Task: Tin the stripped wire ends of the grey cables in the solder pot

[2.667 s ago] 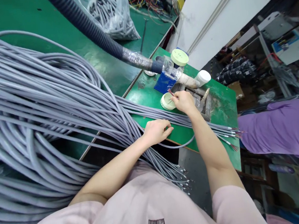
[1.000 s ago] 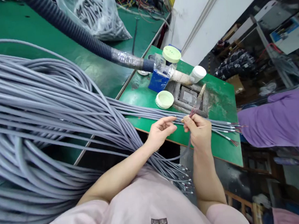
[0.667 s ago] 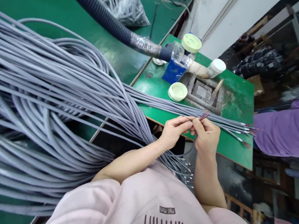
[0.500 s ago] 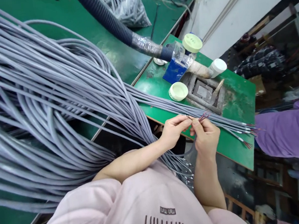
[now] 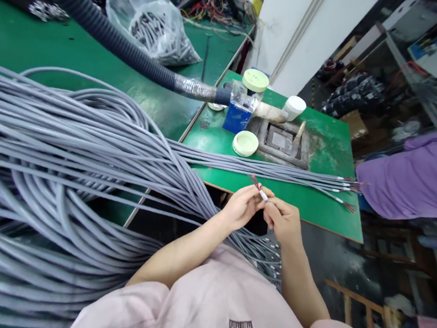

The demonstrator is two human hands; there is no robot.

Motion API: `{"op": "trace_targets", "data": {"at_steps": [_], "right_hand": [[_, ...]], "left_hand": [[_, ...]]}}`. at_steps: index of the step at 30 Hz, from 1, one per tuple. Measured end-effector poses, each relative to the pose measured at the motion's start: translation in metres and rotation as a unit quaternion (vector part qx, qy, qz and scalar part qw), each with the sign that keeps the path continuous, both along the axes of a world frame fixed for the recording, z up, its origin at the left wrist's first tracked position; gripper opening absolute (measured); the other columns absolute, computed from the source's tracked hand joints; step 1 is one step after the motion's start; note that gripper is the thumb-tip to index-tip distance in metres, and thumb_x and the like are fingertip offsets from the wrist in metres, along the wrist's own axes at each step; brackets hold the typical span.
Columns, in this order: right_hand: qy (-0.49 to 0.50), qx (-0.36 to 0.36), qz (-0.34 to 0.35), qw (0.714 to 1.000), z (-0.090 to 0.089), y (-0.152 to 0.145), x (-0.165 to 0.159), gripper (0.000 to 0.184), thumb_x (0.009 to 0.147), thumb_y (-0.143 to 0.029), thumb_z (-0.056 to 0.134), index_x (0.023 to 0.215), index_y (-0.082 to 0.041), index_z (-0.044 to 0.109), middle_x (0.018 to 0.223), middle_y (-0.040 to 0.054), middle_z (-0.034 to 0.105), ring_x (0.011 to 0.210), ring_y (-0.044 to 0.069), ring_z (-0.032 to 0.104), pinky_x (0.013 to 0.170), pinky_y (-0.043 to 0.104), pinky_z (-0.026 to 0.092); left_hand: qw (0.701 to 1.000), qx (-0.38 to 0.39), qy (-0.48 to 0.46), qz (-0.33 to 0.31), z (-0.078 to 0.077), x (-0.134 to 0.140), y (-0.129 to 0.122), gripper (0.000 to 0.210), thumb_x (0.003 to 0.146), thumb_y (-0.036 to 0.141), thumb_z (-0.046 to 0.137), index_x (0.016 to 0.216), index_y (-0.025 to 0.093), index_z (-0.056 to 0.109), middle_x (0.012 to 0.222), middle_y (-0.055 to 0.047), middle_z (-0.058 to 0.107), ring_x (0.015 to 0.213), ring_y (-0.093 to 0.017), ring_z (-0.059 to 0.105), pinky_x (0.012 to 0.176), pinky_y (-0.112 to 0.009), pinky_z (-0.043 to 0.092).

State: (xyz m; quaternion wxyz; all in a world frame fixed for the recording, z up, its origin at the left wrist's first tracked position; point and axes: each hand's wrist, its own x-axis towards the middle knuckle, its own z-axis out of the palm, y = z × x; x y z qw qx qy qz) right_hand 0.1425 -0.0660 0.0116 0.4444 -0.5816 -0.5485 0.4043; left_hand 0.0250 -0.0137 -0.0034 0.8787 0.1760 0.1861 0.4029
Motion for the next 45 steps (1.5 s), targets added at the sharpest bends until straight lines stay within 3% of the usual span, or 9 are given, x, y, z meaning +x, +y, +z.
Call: {"op": "trace_targets", "data": {"at_steps": [4, 8, 14, 19, 22, 32, 38, 42, 45], "right_hand": [[0.019, -0.015, -0.022, 0.999, -0.001, 0.002, 0.0, 0.029, 0.087, -0.039, 0.052, 0.072, -0.019, 0.066, 0.044, -0.0066, 0.041, 0.036, 0.008, 0.034, 0.038, 0.023, 0.028], [-0.112, 0.035, -0.022, 0.993, 0.008, 0.004, 0.001, 0.025, 0.087, -0.036, 0.053, 0.071, -0.021, 0.066, 0.054, -0.0027, 0.053, 0.05, 0.012, 0.049, 0.051, 0.027, 0.04], [-0.287, 0.213, -0.09, 0.929, 0.03, 0.017, -0.001, 0.008, 0.082, -0.029, 0.06, 0.079, -0.024, 0.065, 0.072, 0.0018, 0.062, 0.07, 0.018, 0.055, 0.069, 0.033, 0.044], [-0.434, 0.272, -0.077, 0.856, 0.035, 0.031, -0.013, 0.009, 0.081, -0.031, 0.062, 0.08, -0.022, 0.065, 0.071, 0.0043, 0.062, 0.072, 0.02, 0.053, 0.071, 0.036, 0.038], [-0.458, 0.284, -0.072, 0.839, 0.036, 0.037, -0.018, 0.016, 0.087, -0.028, 0.055, 0.076, -0.022, 0.065, 0.069, 0.0043, 0.062, 0.071, 0.019, 0.052, 0.071, 0.035, 0.036], [-0.313, 0.335, -0.191, 0.868, 0.065, 0.047, -0.004, 0.021, 0.087, -0.026, 0.055, 0.068, -0.021, 0.064, 0.066, 0.0007, 0.058, 0.065, 0.015, 0.052, 0.068, 0.031, 0.042], [-0.246, 0.118, 0.029, 0.962, 0.067, 0.038, 0.013, 0.013, 0.078, -0.026, 0.064, 0.087, -0.02, 0.071, 0.063, -0.0029, 0.057, 0.059, 0.011, 0.051, 0.059, 0.025, 0.041], [-0.175, -0.007, 0.09, 0.98, 0.066, 0.036, 0.018, 0.021, 0.075, -0.026, 0.065, 0.094, -0.017, 0.071, 0.05, -0.0067, 0.051, 0.046, 0.007, 0.043, 0.048, 0.021, 0.035], [-0.17, -0.012, 0.108, 0.98, 0.065, 0.038, 0.012, 0.012, 0.077, -0.024, 0.062, 0.077, -0.016, 0.071, 0.047, -0.0058, 0.051, 0.044, 0.007, 0.042, 0.044, 0.02, 0.032]], "left_hand": [[0.995, 0.057, 0.061, 0.06, -0.005, 0.0, -0.006, 0.032, 0.068, 0.043, 0.075, 0.082, 0.015, 0.072, 0.082, -0.006, 0.069, 0.078, -0.014, 0.061, 0.077, -0.027, 0.045], [0.978, 0.085, 0.15, 0.12, -0.006, -0.004, -0.006, 0.027, 0.065, 0.041, 0.077, 0.075, 0.016, 0.073, 0.084, -0.005, 0.071, 0.076, -0.014, 0.062, 0.078, -0.028, 0.046], [0.944, 0.176, 0.235, 0.153, -0.01, -0.002, -0.008, 0.027, 0.069, 0.043, 0.074, 0.073, 0.017, 0.073, 0.071, -0.001, 0.066, 0.072, -0.014, 0.057, 0.076, -0.028, 0.045], [0.919, 0.251, 0.269, 0.144, -0.02, 0.002, -0.012, 0.032, 0.075, 0.047, 0.067, 0.075, 0.015, 0.073, 0.069, -0.003, 0.063, 0.074, -0.016, 0.055, 0.075, -0.03, 0.044], [0.907, 0.274, 0.282, 0.153, -0.017, 0.0, -0.011, 0.03, 0.075, 0.045, 0.067, 0.073, 0.015, 0.072, 0.067, -0.002, 0.062, 0.069, -0.014, 0.052, 0.071, -0.028, 0.042], [0.912, 0.247, 0.299, 0.131, -0.01, -0.007, -0.019, 0.024, 0.075, 0.04, 0.069, 0.07, 0.017, 0.071, 0.075, -0.004, 0.069, 0.074, -0.015, 0.057, 0.079, -0.03, 0.043], [0.908, 0.274, 0.296, 0.11, -0.012, -0.01, -0.018, 0.025, 0.076, 0.041, 0.067, 0.07, 0.016, 0.07, 0.072, -0.002, 0.065, 0.072, -0.014, 0.054, 0.078, -0.031, 0.041], [0.901, 0.314, 0.284, 0.092, -0.015, -0.007, -0.019, 0.024, 0.078, 0.039, 0.066, 0.074, 0.016, 0.07, 0.072, -0.002, 0.063, 0.072, -0.014, 0.054, 0.077, -0.03, 0.041], [0.898, 0.332, 0.274, 0.087, -0.017, -0.004, -0.021, 0.023, 0.078, 0.038, 0.066, 0.077, 0.016, 0.071, 0.079, -0.004, 0.065, 0.078, -0.016, 0.056, 0.08, -0.03, 0.042]]}}
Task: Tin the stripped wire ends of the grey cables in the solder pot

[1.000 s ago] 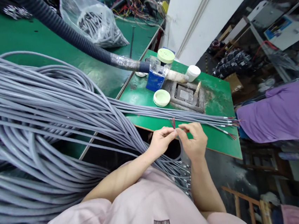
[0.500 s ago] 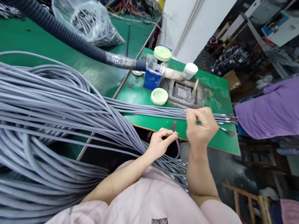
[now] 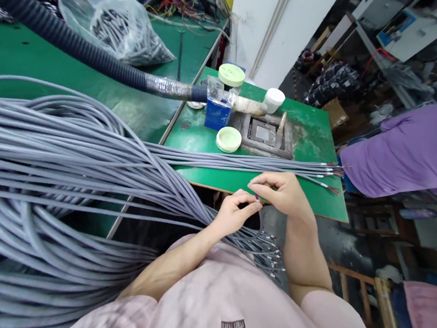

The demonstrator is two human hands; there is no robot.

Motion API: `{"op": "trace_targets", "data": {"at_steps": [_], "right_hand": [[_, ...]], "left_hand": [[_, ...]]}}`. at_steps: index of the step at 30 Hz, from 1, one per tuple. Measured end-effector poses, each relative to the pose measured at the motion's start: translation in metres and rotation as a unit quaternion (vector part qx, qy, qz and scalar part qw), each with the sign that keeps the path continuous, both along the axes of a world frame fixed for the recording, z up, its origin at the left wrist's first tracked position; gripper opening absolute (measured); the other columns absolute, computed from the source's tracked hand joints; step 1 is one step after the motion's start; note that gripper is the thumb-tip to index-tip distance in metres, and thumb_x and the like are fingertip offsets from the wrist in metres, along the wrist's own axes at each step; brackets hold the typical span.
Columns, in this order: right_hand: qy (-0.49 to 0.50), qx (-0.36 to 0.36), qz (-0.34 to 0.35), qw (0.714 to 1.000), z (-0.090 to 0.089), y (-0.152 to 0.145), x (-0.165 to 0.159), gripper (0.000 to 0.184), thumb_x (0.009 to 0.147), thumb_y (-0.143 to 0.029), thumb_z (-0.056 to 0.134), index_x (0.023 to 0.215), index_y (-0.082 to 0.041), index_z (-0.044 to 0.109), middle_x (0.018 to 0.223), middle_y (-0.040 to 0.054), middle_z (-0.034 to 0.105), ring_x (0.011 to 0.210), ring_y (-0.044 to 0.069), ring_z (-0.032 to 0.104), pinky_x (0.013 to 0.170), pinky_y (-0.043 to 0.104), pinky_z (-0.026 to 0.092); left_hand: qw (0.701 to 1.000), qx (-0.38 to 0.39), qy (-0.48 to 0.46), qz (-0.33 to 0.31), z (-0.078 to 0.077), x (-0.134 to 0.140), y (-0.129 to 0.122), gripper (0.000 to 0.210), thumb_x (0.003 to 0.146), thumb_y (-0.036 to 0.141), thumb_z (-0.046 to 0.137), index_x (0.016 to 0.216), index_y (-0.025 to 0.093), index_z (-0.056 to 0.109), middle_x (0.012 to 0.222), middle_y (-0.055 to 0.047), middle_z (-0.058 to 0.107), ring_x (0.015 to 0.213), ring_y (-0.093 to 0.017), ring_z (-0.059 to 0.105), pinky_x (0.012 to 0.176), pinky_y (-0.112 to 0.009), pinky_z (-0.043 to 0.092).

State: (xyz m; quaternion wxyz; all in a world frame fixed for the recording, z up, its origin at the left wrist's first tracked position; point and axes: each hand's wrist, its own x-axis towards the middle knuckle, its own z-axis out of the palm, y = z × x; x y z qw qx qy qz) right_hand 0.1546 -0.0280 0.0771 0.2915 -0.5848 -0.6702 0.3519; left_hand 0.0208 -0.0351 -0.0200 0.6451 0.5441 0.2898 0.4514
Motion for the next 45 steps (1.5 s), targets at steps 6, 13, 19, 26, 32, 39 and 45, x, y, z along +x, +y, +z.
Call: {"op": "trace_targets", "data": {"at_steps": [6, 13, 19, 26, 32, 39, 45], "right_hand": [[0.039, 0.182, -0.17, 0.968, 0.014, 0.006, -0.012, 0.018, 0.074, -0.021, 0.063, 0.057, -0.018, 0.061, 0.046, -0.0063, 0.042, 0.044, 0.006, 0.034, 0.043, 0.021, 0.027], [-0.009, -0.001, -0.006, 1.0, 0.024, -0.003, 0.002, 0.022, 0.078, -0.028, 0.063, 0.094, -0.016, 0.072, 0.043, -0.0082, 0.038, 0.04, 0.006, 0.029, 0.042, 0.021, 0.025], [-0.007, -0.089, 0.101, 0.991, 0.012, 0.0, 0.001, 0.028, 0.085, -0.027, 0.053, 0.104, -0.015, 0.068, 0.063, -0.0005, 0.063, 0.054, 0.01, 0.054, 0.053, 0.021, 0.041], [0.001, -0.044, 0.045, 0.998, 0.008, -0.001, -0.008, 0.025, 0.083, -0.029, 0.055, 0.066, -0.015, 0.065, 0.051, -0.0026, 0.054, 0.047, 0.008, 0.047, 0.047, 0.02, 0.035], [-0.012, 0.057, -0.068, 0.996, -0.008, -0.008, -0.009, 0.017, 0.081, -0.029, 0.06, 0.075, -0.018, 0.072, 0.059, -0.001, 0.065, 0.051, 0.01, 0.054, 0.05, 0.021, 0.04], [-0.09, 0.212, -0.063, 0.971, -0.011, -0.019, 0.001, 0.016, 0.084, -0.026, 0.059, 0.092, -0.024, 0.073, 0.071, 0.0004, 0.069, 0.058, 0.013, 0.058, 0.057, 0.026, 0.046], [-0.15, 0.343, 0.095, 0.922, -0.032, -0.022, 0.016, 0.038, 0.084, -0.01, 0.054, 0.115, -0.031, 0.064, 0.112, 0.005, 0.067, 0.108, 0.022, 0.058, 0.091, 0.041, 0.048]], "left_hand": [[0.998, -0.006, 0.042, -0.049, -0.002, -0.001, -0.008, 0.023, 0.079, 0.038, 0.065, 0.079, 0.016, 0.073, 0.082, -0.007, 0.069, 0.084, -0.018, 0.059, 0.083, -0.031, 0.043], [0.991, -0.097, -0.065, -0.062, 0.006, -0.018, 0.006, 0.032, 0.075, 0.045, 0.069, 0.076, 0.013, 0.07, 0.082, -0.006, 0.067, 0.08, -0.017, 0.06, 0.082, -0.031, 0.044], [0.987, -0.054, -0.076, -0.129, 0.01, -0.017, 0.006, 0.034, 0.077, 0.047, 0.066, 0.075, 0.013, 0.068, 0.077, -0.004, 0.065, 0.076, -0.015, 0.057, 0.079, -0.03, 0.044], [0.988, -0.062, -0.088, -0.112, 0.01, -0.018, 0.009, 0.032, 0.076, 0.045, 0.068, 0.072, 0.013, 0.067, 0.074, -0.004, 0.063, 0.074, -0.015, 0.056, 0.078, -0.03, 0.043], [0.982, -0.132, -0.109, -0.079, 0.005, -0.019, 0.011, 0.032, 0.073, 0.044, 0.071, 0.07, 0.012, 0.068, 0.074, -0.004, 0.065, 0.075, -0.015, 0.058, 0.079, -0.029, 0.043], [0.96, -0.217, -0.163, -0.067, 0.002, -0.019, 0.012, 0.029, 0.068, 0.041, 0.076, 0.077, 0.013, 0.072, 0.073, -0.004, 0.069, 0.068, -0.013, 0.059, 0.074, -0.027, 0.044], [0.924, -0.299, -0.232, -0.061, 0.009, -0.021, 0.016, 0.028, 0.064, 0.035, 0.08, 0.078, 0.012, 0.072, 0.072, -0.003, 0.067, 0.066, -0.01, 0.059, 0.069, -0.023, 0.045]]}}
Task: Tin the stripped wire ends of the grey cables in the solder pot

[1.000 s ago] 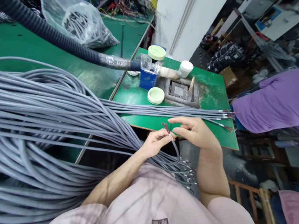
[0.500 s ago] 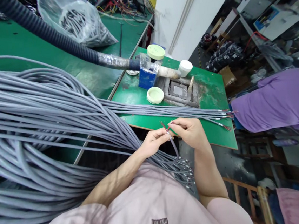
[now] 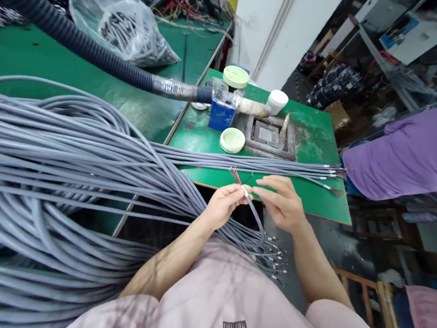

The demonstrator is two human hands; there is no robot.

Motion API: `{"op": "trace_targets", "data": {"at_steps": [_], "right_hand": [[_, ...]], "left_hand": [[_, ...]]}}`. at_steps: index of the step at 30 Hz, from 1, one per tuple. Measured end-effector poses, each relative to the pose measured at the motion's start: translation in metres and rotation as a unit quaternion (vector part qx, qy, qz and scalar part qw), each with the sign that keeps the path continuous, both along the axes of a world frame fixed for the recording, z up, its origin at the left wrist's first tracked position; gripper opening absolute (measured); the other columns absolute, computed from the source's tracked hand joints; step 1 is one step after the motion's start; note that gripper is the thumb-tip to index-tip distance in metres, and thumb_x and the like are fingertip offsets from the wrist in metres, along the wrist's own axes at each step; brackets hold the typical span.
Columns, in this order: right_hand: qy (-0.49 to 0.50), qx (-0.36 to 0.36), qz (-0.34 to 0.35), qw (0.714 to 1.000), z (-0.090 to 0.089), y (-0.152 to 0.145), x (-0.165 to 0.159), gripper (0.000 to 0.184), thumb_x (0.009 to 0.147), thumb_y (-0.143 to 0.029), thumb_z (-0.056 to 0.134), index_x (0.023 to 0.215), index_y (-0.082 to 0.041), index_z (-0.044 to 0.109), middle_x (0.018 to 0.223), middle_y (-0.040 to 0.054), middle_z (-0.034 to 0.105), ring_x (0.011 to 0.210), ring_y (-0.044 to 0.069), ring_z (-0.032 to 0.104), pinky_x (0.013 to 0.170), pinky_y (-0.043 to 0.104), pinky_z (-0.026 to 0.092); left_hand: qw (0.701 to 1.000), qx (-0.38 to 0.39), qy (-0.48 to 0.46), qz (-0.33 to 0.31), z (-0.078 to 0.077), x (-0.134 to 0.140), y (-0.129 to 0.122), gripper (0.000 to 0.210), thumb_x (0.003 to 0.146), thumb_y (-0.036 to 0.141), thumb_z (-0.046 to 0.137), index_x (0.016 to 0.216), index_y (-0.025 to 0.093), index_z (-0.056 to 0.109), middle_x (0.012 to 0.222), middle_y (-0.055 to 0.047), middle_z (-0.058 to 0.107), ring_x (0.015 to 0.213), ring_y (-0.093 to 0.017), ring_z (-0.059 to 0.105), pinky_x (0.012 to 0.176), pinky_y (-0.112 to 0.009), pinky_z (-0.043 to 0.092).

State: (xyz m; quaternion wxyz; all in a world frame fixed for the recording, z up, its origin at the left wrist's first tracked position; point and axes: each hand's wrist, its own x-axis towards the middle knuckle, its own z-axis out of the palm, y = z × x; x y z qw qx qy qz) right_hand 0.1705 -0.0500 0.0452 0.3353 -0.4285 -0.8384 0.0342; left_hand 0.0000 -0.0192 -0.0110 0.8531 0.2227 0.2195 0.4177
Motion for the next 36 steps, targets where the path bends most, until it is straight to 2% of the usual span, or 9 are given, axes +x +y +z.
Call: {"op": "trace_targets", "data": {"at_steps": [3, 7, 10, 14, 17, 22, 27, 32, 36], "right_hand": [[-0.065, 0.008, 0.032, 0.997, -0.013, -0.002, 0.0, 0.037, 0.085, -0.016, 0.057, 0.116, -0.035, 0.063, 0.127, 0.0024, 0.062, 0.124, 0.023, 0.049, 0.099, 0.044, 0.044], [-0.059, 0.028, 0.055, 0.996, -0.021, -0.003, -0.004, 0.036, 0.084, -0.021, 0.061, 0.118, -0.034, 0.061, 0.125, 0.0025, 0.063, 0.128, 0.023, 0.046, 0.102, 0.046, 0.042], [-0.026, 0.023, 0.052, 0.998, -0.016, 0.0, -0.006, 0.038, 0.086, -0.015, 0.052, 0.118, -0.032, 0.061, 0.122, 0.0035, 0.065, 0.123, 0.023, 0.05, 0.099, 0.047, 0.044], [0.041, 0.002, -0.04, 0.998, 0.002, 0.009, -0.01, 0.025, 0.085, -0.019, 0.053, 0.103, -0.03, 0.067, 0.109, 0.0048, 0.068, 0.111, 0.025, 0.058, 0.095, 0.048, 0.046], [0.064, -0.057, -0.08, 0.993, 0.017, 0.019, -0.015, 0.01, 0.082, -0.025, 0.06, 0.088, -0.026, 0.068, 0.103, 0.0053, 0.068, 0.109, 0.025, 0.058, 0.097, 0.047, 0.044], [0.092, -0.176, -0.049, 0.979, 0.029, 0.033, -0.021, 0.001, 0.077, -0.023, 0.067, 0.075, -0.023, 0.067, 0.098, 0.0041, 0.068, 0.106, 0.023, 0.058, 0.096, 0.042, 0.043], [0.143, -0.215, -0.028, 0.966, 0.027, 0.038, -0.021, 0.009, 0.077, -0.022, 0.066, 0.068, -0.022, 0.065, 0.088, 0.0032, 0.068, 0.098, 0.021, 0.06, 0.093, 0.04, 0.045], [0.204, -0.261, -0.024, 0.943, 0.015, 0.043, -0.019, 0.011, 0.076, -0.025, 0.066, 0.065, -0.021, 0.065, 0.08, 0.0031, 0.068, 0.092, 0.021, 0.062, 0.09, 0.04, 0.048], [0.185, -0.27, -0.038, 0.944, 0.012, 0.046, -0.021, 0.015, 0.078, -0.026, 0.064, 0.064, -0.021, 0.065, 0.08, 0.0035, 0.069, 0.089, 0.02, 0.064, 0.087, 0.039, 0.049]], "left_hand": [[0.999, -0.018, -0.036, -0.003, 0.004, -0.001, 0.001, 0.026, 0.066, 0.032, 0.08, 0.077, 0.011, 0.071, 0.069, -0.002, 0.065, 0.062, -0.008, 0.057, 0.065, -0.022, 0.045], [0.998, -0.034, -0.047, -0.009, 0.01, -0.001, 0.001, 0.027, 0.066, 0.033, 0.08, 0.079, 0.011, 0.07, 0.068, -0.001, 0.063, 0.06, -0.008, 0.056, 0.061, -0.022, 0.045], [0.999, -0.02, -0.026, 0.005, 0.01, -0.002, 0.001, 0.027, 0.064, 0.033, 0.08, 0.077, 0.012, 0.07, 0.071, -0.002, 0.065, 0.063, -0.009, 0.056, 0.065, -0.022, 0.044], [0.998, 0.047, 0.048, -0.005, 0.007, 0.0, -0.001, 0.03, 0.065, 0.039, 0.079, 0.077, 0.013, 0.071, 0.072, -0.003, 0.067, 0.063, -0.009, 0.055, 0.066, -0.024, 0.043], [0.991, 0.104, 0.081, -0.028, 0.007, 0.001, -0.003, 0.033, 0.066, 0.045, 0.076, 0.073, 0.012, 0.07, 0.071, -0.003, 0.067, 0.063, -0.01, 0.054, 0.066, -0.024, 0.043], [0.982, 0.15, 0.101, -0.056, 0.01, 0.001, -0.005, 0.036, 0.068, 0.048, 0.074, 0.069, 0.012, 0.069, 0.069, -0.003, 0.065, 0.063, -0.01, 0.052, 0.066, -0.024, 0.042], [0.979, 0.161, 0.108, -0.067, 0.008, -0.001, -0.006, 0.036, 0.07, 0.048, 0.072, 0.072, 0.012, 0.07, 0.073, -0.005, 0.066, 0.064, -0.011, 0.052, 0.066, -0.025, 0.042], [0.981, 0.157, 0.091, -0.074, 0.008, -0.002, -0.006, 0.036, 0.07, 0.049, 0.072, 0.077, 0.013, 0.072, 0.075, -0.005, 0.068, 0.066, -0.011, 0.055, 0.068, -0.025, 0.043], [0.983, 0.145, 0.082, -0.079, 0.009, -0.003, -0.005, 0.035, 0.068, 0.046, 0.075, 0.08, 0.014, 0.073, 0.075, -0.006, 0.07, 0.066, -0.012, 0.057, 0.068, -0.026, 0.043]]}}
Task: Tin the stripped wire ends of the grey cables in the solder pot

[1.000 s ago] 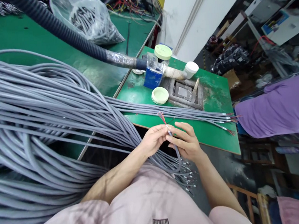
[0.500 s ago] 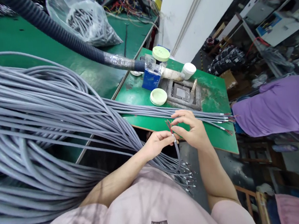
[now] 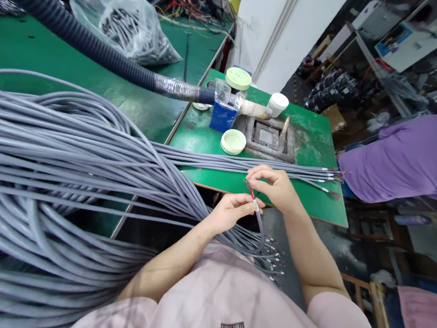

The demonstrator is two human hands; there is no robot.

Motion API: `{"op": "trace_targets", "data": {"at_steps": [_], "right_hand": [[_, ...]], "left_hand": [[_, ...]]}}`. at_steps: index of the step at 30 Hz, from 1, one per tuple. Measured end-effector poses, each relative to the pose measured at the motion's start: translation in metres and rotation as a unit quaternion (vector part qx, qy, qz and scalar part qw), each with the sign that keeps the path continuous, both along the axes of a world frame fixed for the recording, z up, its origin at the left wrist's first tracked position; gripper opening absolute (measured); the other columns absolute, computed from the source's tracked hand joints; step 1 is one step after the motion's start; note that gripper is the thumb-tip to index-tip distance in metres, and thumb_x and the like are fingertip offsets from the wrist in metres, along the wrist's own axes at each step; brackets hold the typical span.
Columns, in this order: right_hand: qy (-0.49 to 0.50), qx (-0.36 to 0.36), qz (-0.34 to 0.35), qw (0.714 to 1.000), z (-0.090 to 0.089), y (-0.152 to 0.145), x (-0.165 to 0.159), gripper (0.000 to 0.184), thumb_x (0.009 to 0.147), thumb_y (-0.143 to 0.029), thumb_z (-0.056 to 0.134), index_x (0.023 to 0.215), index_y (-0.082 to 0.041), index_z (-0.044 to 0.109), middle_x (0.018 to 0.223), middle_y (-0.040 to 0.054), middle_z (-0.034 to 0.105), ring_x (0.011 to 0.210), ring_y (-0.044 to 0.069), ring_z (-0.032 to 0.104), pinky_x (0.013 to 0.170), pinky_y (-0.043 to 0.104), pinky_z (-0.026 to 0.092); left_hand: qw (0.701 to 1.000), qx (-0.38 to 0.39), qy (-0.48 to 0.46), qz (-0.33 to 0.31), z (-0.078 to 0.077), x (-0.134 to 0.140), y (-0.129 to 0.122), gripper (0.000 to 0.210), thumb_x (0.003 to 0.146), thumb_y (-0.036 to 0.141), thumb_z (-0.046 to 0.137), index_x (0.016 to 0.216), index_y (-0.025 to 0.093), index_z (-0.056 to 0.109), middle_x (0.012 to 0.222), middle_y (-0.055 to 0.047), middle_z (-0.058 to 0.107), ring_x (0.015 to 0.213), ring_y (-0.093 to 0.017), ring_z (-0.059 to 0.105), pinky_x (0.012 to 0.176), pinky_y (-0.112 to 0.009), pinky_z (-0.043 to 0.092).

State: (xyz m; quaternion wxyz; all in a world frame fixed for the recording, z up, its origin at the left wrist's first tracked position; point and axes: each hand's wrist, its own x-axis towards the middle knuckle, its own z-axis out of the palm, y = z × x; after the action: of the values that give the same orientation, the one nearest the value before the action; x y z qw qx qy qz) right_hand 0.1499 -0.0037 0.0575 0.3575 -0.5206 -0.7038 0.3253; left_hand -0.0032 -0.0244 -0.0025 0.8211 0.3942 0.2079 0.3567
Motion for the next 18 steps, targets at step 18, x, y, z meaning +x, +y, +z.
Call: {"op": "trace_targets", "data": {"at_steps": [18], "right_hand": [[-0.222, 0.377, -0.15, 0.887, -0.005, -0.005, 0.054, 0.029, 0.087, -0.023, 0.057, 0.115, -0.024, 0.064, 0.113, 0.0072, 0.069, 0.111, 0.026, 0.06, 0.097, 0.048, 0.046]], "left_hand": [[0.992, 0.076, -0.094, 0.028, 0.023, -0.021, -0.003, 0.026, 0.079, 0.031, 0.068, 0.103, 0.02, 0.071, 0.096, -0.007, 0.072, 0.081, -0.015, 0.065, 0.074, -0.024, 0.05]]}}
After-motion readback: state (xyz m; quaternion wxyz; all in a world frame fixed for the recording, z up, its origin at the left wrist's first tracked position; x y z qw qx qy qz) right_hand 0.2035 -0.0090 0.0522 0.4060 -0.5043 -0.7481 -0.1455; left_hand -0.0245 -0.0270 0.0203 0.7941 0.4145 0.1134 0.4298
